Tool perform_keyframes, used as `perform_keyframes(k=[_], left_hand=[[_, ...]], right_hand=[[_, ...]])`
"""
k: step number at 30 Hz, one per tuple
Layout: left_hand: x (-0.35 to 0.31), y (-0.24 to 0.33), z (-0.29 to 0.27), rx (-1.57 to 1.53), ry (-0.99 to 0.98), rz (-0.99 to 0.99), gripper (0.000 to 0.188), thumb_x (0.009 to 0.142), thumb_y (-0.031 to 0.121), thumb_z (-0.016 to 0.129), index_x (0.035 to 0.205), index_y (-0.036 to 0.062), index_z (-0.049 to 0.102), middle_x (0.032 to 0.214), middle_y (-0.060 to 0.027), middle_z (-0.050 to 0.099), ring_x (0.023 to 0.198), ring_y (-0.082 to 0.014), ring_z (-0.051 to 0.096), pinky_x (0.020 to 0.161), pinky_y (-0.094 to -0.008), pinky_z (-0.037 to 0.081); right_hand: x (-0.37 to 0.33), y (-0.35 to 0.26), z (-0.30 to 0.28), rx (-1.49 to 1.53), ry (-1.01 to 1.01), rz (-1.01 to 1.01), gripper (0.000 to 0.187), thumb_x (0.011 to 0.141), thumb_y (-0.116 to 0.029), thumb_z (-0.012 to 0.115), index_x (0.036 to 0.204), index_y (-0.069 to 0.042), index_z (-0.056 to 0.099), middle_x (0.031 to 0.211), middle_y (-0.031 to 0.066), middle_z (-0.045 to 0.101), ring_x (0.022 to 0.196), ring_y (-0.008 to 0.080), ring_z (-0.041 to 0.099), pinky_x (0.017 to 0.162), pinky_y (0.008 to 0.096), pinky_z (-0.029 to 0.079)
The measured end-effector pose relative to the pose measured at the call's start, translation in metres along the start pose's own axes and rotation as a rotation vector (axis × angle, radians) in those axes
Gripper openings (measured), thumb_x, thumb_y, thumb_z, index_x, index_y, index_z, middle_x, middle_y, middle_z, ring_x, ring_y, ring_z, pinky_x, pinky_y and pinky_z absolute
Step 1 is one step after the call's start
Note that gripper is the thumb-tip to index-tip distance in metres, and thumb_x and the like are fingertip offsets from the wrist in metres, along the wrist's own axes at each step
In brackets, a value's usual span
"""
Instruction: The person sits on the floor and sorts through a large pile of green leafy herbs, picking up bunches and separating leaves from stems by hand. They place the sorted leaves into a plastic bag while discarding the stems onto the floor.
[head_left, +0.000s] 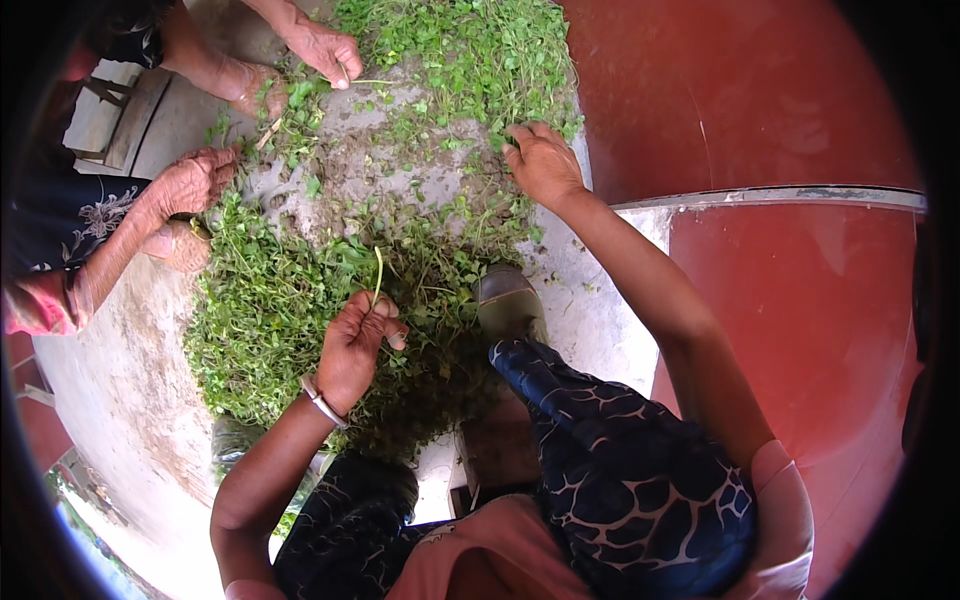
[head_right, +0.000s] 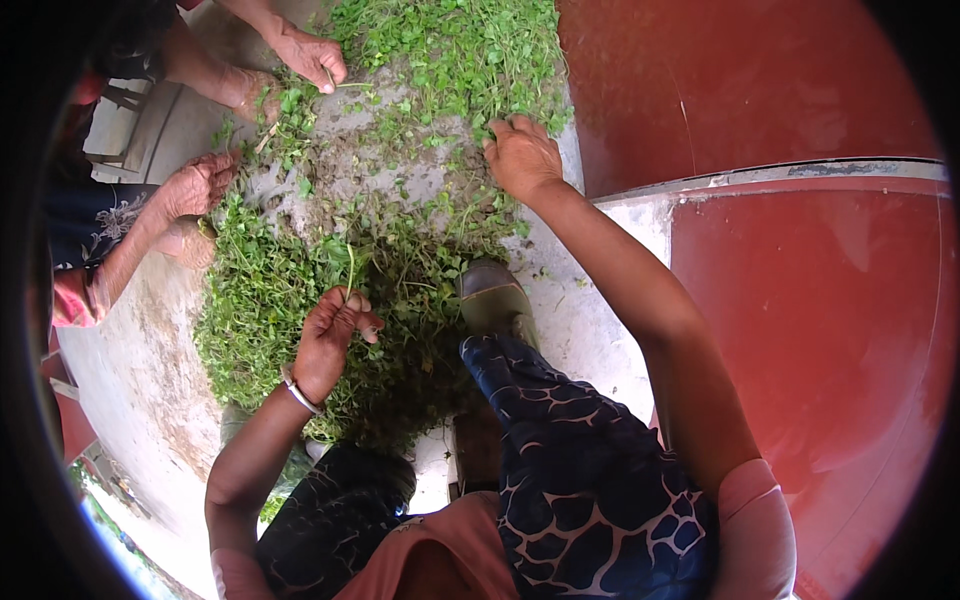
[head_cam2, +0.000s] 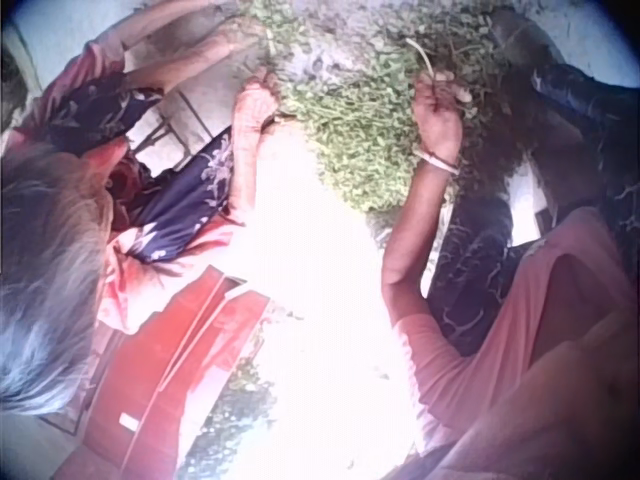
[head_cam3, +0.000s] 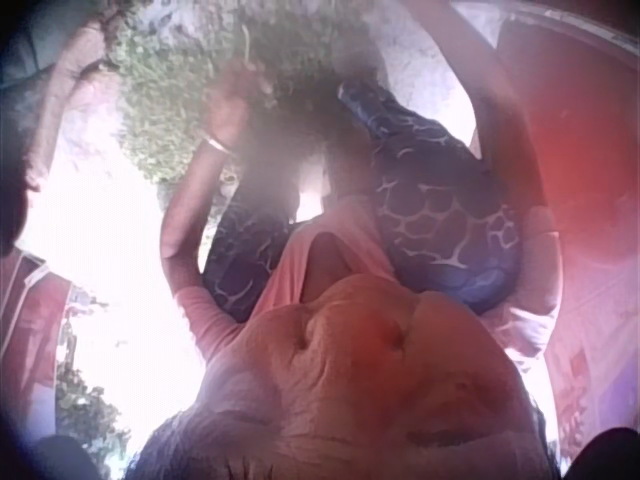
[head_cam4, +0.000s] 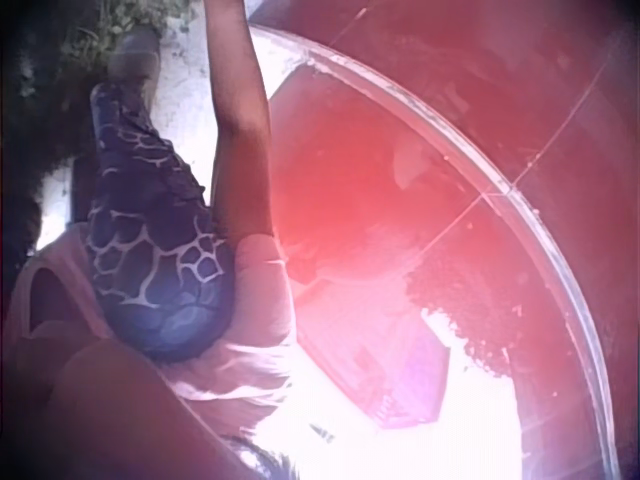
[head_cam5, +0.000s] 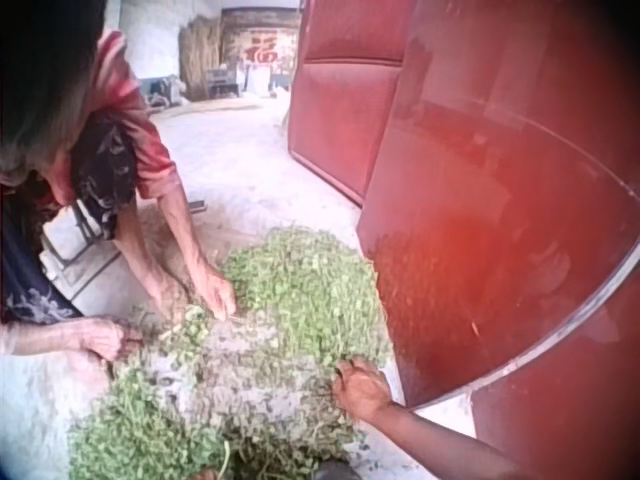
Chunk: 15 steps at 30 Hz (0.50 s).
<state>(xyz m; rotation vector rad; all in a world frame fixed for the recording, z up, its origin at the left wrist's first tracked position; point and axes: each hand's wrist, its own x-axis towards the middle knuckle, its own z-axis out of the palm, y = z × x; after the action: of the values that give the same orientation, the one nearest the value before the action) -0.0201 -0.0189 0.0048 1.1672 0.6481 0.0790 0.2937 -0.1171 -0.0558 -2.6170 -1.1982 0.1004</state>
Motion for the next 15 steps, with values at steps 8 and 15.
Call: perform_keyframes(k=[8,15], left_hand=[[0.004,-0.006,-0.003,0.003,0.048,-0.069,0.014,0.096,0.013,0.042,0.09,0.0027,0.049,0.063,-0.0048,0.055,0.066,-0.0159,0.057,0.071,-0.0288,0.045],[0.012,0.012,0.005,-0.168,0.163,-0.248,0.012,0.093,0.021,0.048,0.092,0.0083,0.048,0.059,0.0015,0.046,0.049,-0.0097,0.043,0.056,-0.0275,0.042]], right_hand=[[0.012,0.003,0.011,0.204,-0.073,-0.102,0.027,0.089,-0.025,0.047,0.106,-0.008,0.059,0.1,0.0166,0.057,0.097,0.0348,0.052,0.087,0.0415,0.042],[-0.021,-0.014,-0.01,0.421,0.012,-0.164,0.023,0.089,-0.018,0.048,0.103,-0.003,0.058,0.094,0.0169,0.057,0.092,0.0353,0.053,0.081,0.0421,0.042]])
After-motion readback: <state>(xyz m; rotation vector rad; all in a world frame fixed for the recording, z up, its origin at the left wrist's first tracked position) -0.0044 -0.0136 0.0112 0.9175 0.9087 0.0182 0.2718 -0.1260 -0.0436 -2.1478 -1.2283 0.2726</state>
